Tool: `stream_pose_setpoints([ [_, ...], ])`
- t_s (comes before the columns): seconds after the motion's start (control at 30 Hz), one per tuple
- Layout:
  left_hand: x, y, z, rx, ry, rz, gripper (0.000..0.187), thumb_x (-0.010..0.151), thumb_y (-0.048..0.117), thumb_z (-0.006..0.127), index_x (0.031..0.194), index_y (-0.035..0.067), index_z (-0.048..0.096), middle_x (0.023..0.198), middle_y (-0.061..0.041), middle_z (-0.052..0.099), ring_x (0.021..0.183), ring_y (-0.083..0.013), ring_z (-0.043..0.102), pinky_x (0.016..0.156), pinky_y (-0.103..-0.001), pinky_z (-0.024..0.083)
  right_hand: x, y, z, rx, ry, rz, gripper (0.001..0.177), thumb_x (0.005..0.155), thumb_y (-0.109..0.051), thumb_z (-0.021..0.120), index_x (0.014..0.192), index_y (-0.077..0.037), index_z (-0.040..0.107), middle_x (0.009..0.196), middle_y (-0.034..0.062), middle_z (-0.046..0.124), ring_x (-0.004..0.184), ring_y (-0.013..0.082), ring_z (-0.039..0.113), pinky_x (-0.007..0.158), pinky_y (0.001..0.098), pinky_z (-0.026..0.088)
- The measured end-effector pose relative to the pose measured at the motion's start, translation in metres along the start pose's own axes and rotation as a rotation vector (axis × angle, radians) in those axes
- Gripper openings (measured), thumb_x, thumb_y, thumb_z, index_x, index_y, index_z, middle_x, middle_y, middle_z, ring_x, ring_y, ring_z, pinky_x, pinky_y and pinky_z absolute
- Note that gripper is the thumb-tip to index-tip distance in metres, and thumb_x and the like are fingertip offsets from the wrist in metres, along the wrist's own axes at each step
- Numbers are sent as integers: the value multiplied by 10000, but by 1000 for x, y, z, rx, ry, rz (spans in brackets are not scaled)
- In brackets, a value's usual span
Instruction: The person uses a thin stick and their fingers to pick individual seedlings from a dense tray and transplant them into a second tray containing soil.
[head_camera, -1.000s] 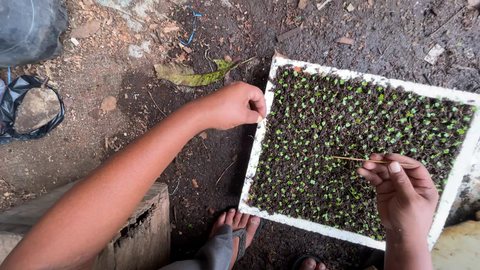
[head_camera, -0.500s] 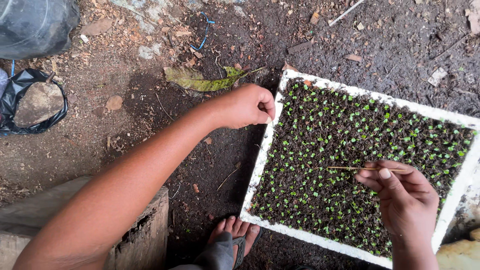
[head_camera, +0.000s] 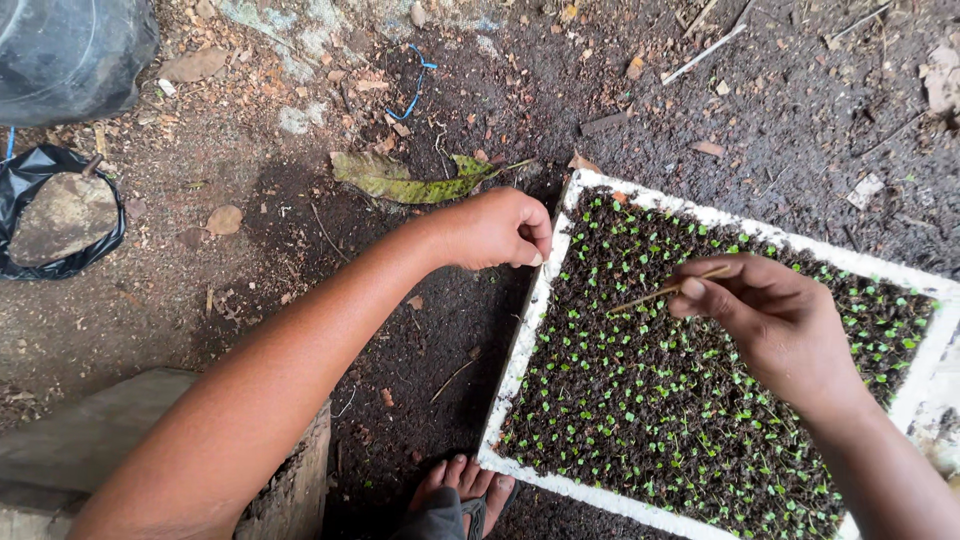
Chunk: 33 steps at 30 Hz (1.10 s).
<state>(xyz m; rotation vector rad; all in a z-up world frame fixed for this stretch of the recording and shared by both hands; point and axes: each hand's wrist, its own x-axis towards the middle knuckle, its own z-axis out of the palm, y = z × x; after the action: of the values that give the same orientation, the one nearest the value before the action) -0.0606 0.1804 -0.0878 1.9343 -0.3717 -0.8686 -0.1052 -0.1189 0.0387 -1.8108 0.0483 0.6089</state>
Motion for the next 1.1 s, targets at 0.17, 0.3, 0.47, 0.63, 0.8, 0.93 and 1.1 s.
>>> stream_pose_setpoints([
  [0.17,-2,-1,-6,-67,-11,-87,162,778,35,687,870,149,754,701,24,704,611,-59,595,597,-248,456,4,10,16,222,104,-55,168,961,24,610,1112,82,656,1004,227,723,826,280,733,834,365,645],
  [0.3,5,-3,-7,-15,19,-33,151,763,57,709,845,172,763,738,58,722,639,-58,600,617,-257,463,3,36,19,372,139,-30,141,988,9,603,1109,61,652,1007,219,702,796,263,706,801,347,634],
  [0.47,18,-3,-2,21,23,8,116,791,91,755,861,182,775,846,50,768,751,-80,654,684,-269,482,15,34,21,320,175,-80,138,1010,-2,595,1135,41,634,996,233,704,762,262,703,758,350,626],
  [0.63,19,10,-1,63,-52,14,124,783,89,738,855,181,777,830,39,763,740,-91,652,676,-276,478,21,27,23,273,217,-62,139,1011,-45,621,1125,31,647,1021,191,716,757,213,693,746,293,613],
  [0.8,12,7,-1,118,-126,4,133,778,107,742,859,204,785,829,66,768,730,-81,659,670,-278,483,8,25,27,224,85,-53,166,964,-14,629,1119,24,674,1080,202,738,757,211,700,764,308,617],
  [0.93,13,-4,3,86,-124,14,127,775,98,756,859,189,780,817,69,756,709,-76,642,654,-270,474,5,28,34,186,105,-46,156,968,-22,620,1101,54,655,1087,207,745,735,199,676,749,296,579],
  [1.1,12,1,6,129,-121,-13,134,752,116,756,841,210,788,803,78,768,702,-68,653,654,-274,484,4,29,37,200,95,-50,183,950,-29,638,1109,49,687,1090,193,752,724,175,660,740,280,570],
])
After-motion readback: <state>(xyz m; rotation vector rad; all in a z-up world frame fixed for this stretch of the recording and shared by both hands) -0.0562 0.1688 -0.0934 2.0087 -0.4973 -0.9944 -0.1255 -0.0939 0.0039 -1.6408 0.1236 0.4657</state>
